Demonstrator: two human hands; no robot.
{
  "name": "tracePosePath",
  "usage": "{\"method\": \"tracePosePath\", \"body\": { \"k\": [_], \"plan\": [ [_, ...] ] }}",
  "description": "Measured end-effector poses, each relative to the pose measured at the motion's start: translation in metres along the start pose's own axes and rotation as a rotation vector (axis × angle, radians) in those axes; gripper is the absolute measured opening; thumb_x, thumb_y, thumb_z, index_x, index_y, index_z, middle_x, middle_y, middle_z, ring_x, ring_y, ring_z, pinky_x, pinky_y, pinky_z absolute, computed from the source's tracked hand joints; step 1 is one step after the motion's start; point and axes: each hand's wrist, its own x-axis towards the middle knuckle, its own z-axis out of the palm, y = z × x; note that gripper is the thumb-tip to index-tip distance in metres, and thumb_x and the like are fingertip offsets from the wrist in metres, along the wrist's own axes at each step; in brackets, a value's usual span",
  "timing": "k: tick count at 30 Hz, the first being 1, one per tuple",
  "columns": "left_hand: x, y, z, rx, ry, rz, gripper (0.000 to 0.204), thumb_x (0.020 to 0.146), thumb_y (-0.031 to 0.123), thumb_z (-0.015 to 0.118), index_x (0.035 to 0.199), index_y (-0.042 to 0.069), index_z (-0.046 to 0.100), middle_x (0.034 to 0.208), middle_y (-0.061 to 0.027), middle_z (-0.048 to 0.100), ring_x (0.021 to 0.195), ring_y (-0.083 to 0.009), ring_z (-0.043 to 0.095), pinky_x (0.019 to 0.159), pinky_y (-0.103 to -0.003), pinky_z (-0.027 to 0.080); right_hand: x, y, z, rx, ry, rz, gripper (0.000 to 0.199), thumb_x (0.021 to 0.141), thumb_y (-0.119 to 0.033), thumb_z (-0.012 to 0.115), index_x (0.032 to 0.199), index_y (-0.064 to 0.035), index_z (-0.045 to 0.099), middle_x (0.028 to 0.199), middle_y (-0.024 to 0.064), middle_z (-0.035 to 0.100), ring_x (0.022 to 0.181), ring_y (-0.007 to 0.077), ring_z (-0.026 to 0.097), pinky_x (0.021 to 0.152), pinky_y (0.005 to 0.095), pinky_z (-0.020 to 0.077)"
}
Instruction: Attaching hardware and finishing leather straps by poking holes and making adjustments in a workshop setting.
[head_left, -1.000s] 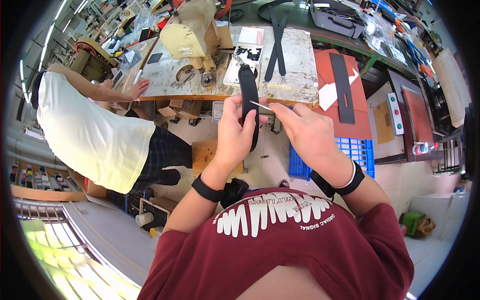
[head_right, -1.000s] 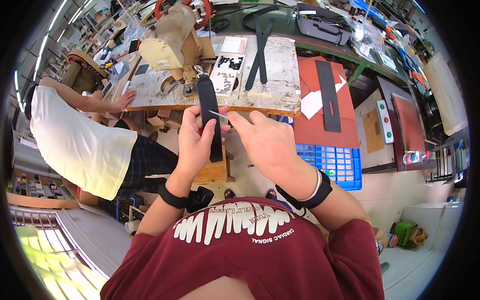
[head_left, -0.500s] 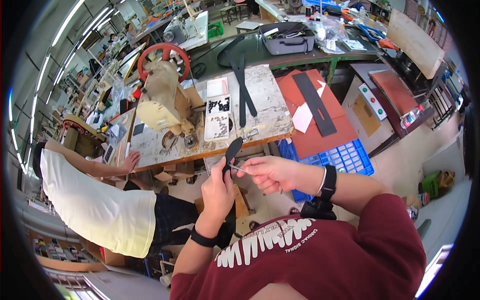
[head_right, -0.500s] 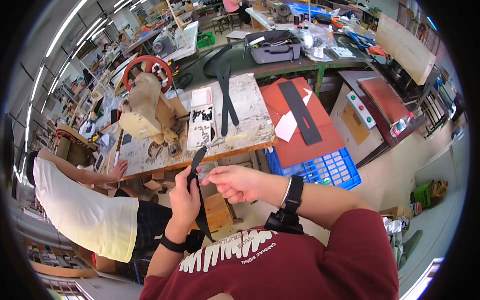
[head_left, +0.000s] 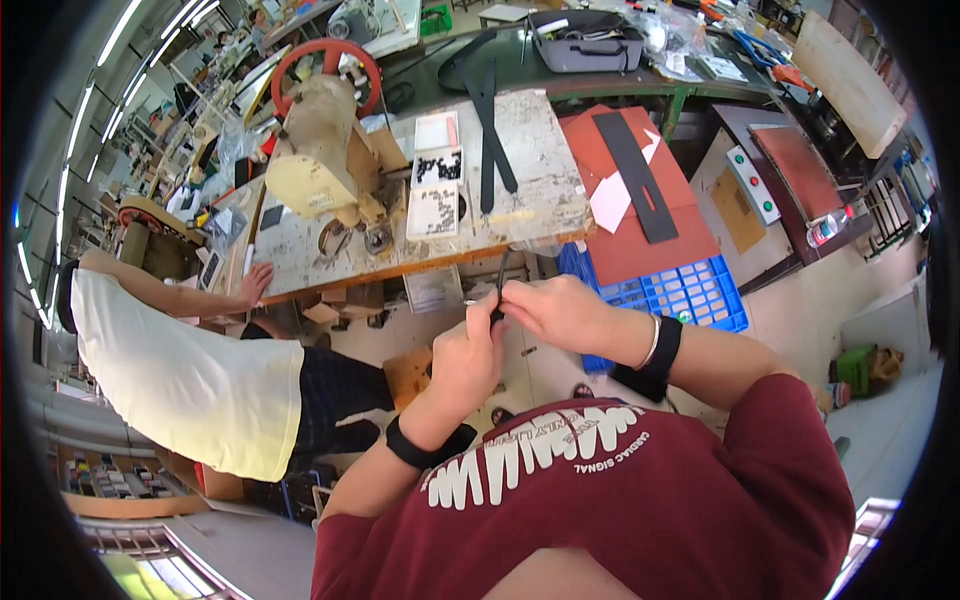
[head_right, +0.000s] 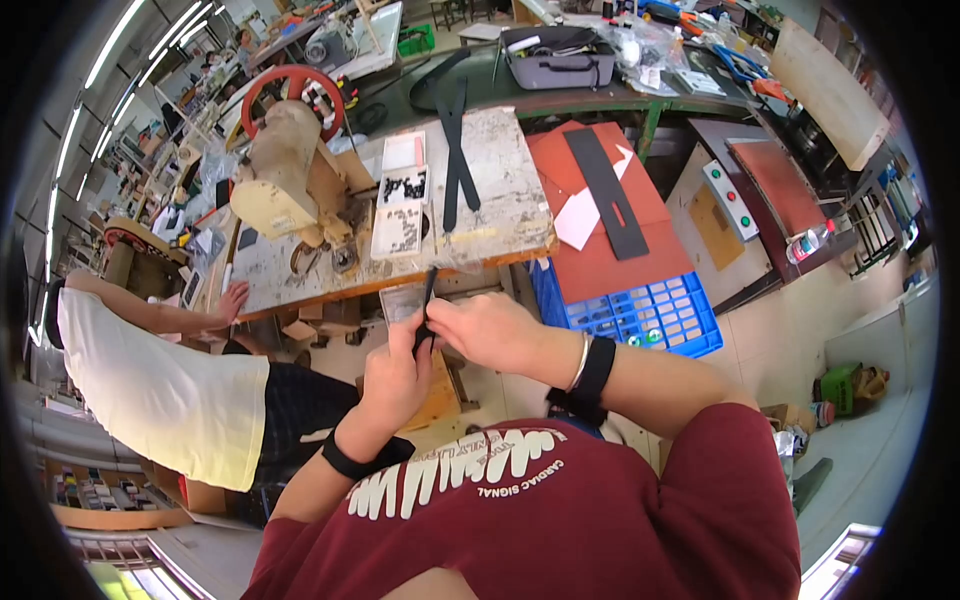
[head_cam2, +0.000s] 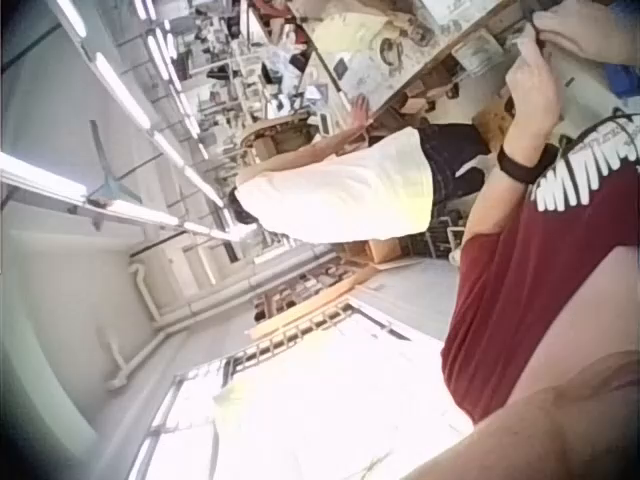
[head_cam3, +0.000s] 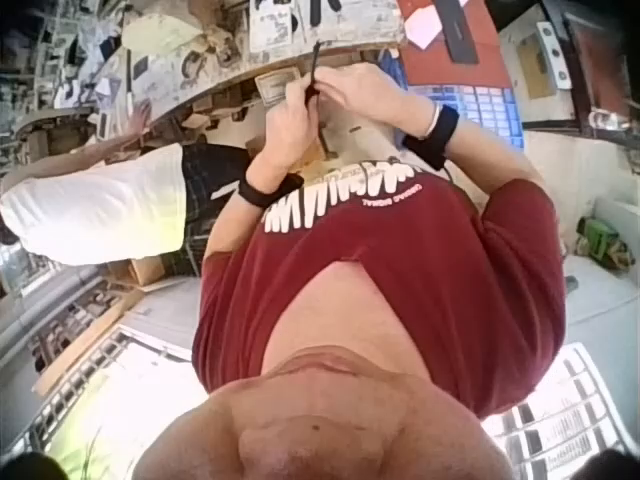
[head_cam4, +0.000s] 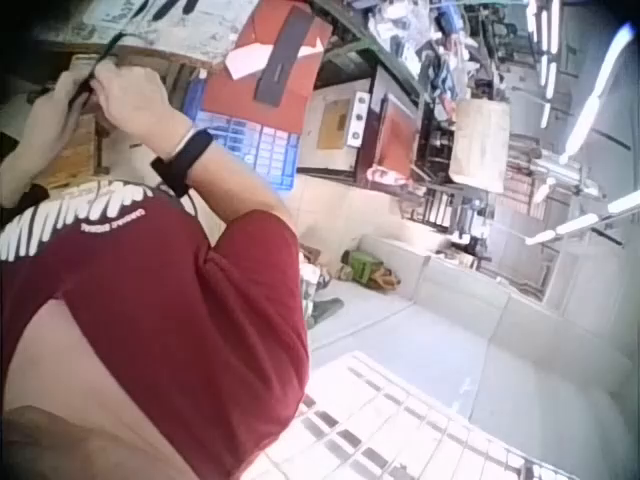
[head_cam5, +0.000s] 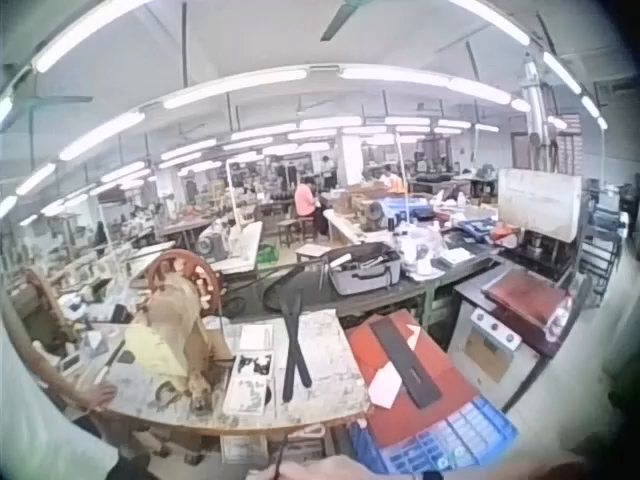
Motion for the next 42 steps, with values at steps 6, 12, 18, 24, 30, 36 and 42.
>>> {"method": "tracePosePath", "body": {
  "k": [6,12,18,24,30,36,42],
  "plan": [
    [0.013,-0.01,0.003,-0.145,0.257,-0.041,0.037,0.075,-0.004,0.056,0.111,0.0,0.044,0.084,-0.0159,0.06,0.068,-0.0288,0.061,0.058,-0.033,0.048,0.014,-0.017,-0.011,0.259,0.161,0.082,0.014,0.085,-0.019,0.051,0.092,-0.0072,0.049,0.057,0.0075,0.053,0.045,0.0233,0.052,0.042,0.033,0.0396],
    [0.016,-0.013,0.006,-0.387,0.416,-0.172,0.033,0.074,0.0,0.058,0.106,0.003,0.048,0.079,-0.0128,0.061,0.066,-0.0294,0.06,0.059,-0.032,0.047,-0.005,-0.016,-0.017,1.647,-0.267,0.797,0.019,0.091,-0.026,0.043,0.094,-0.0078,0.049,0.056,-0.0065,0.028,0.045,0.0034,0.02,0.041,0.02,0.0168],
    [0.015,-0.018,0.011,-0.045,0.183,-0.089,0.022,0.072,0.004,0.058,0.093,0.006,0.054,0.075,-0.0124,0.059,0.066,-0.0284,0.059,0.055,-0.034,0.047,-0.008,-0.021,-0.01,1.765,-0.267,0.796,0.019,0.092,-0.026,0.041,0.092,-0.0087,0.049,0.055,-0.0079,0.026,0.045,0.0041,0.019,0.04,0.0202,0.0162],
    [0.002,-0.096,0.015,0.467,0.204,-0.32,0.013,0.081,0.012,0.049,0.087,0.004,0.057,0.053,-0.0102,0.056,0.045,-0.0252,0.057,0.043,-0.034,0.046,-0.032,-0.031,-0.03,1.577,-0.417,1.076,0.016,0.091,-0.022,0.04,0.091,-0.0087,0.049,0.056,-0.0072,0.028,0.043,0.0043,0.022,0.038,0.0198,0.0171],
    [0.022,-0.047,-0.031,-1.087,0.049,-0.62,0.028,0.092,0.018,0.039,0.113,-0.001,0.042,0.079,-0.0134,0.062,0.07,-0.0168,0.061,0.062,-0.027,0.049,-0.051,0.011,-0.024,0.778,-0.195,0.744,0.012,0.082,-0.013,0.054,0.093,-0.0083,0.052,0.071,-0.0043,0.048,0.054,0.0007,0.036,0.043,0.0151,0.0275],
    [0.024,-0.029,-0.047,-1.224,-0.056,-0.54,0.022,0.091,0.014,0.042,0.108,0.0,0.041,0.087,-0.0176,0.062,0.075,-0.0216,0.062,0.066,-0.03,0.051,-0.042,0.011,0.015,0.865,-0.109,0.49,0.03,0.076,-0.01,0.064,0.103,-0.0041,0.051,0.097,0.0029,0.056,0.074,0.0033,0.05,0.06,0.0176,0.0415],
    [0.025,-0.007,-0.045,-1.274,0.003,-0.565,0.02,0.089,0.012,0.045,0.105,0.001,0.042,0.091,-0.019,0.061,0.079,-0.0232,0.062,0.069,-0.031,0.052,-0.033,-0.015,0.036,0.841,-0.138,0.481,0.027,0.075,-0.009,0.065,0.1,-0.0042,0.054,0.096,0.0027,0.058,0.065,0.0017,0.048,0.057,0.0177,0.0401]
  ]
}}
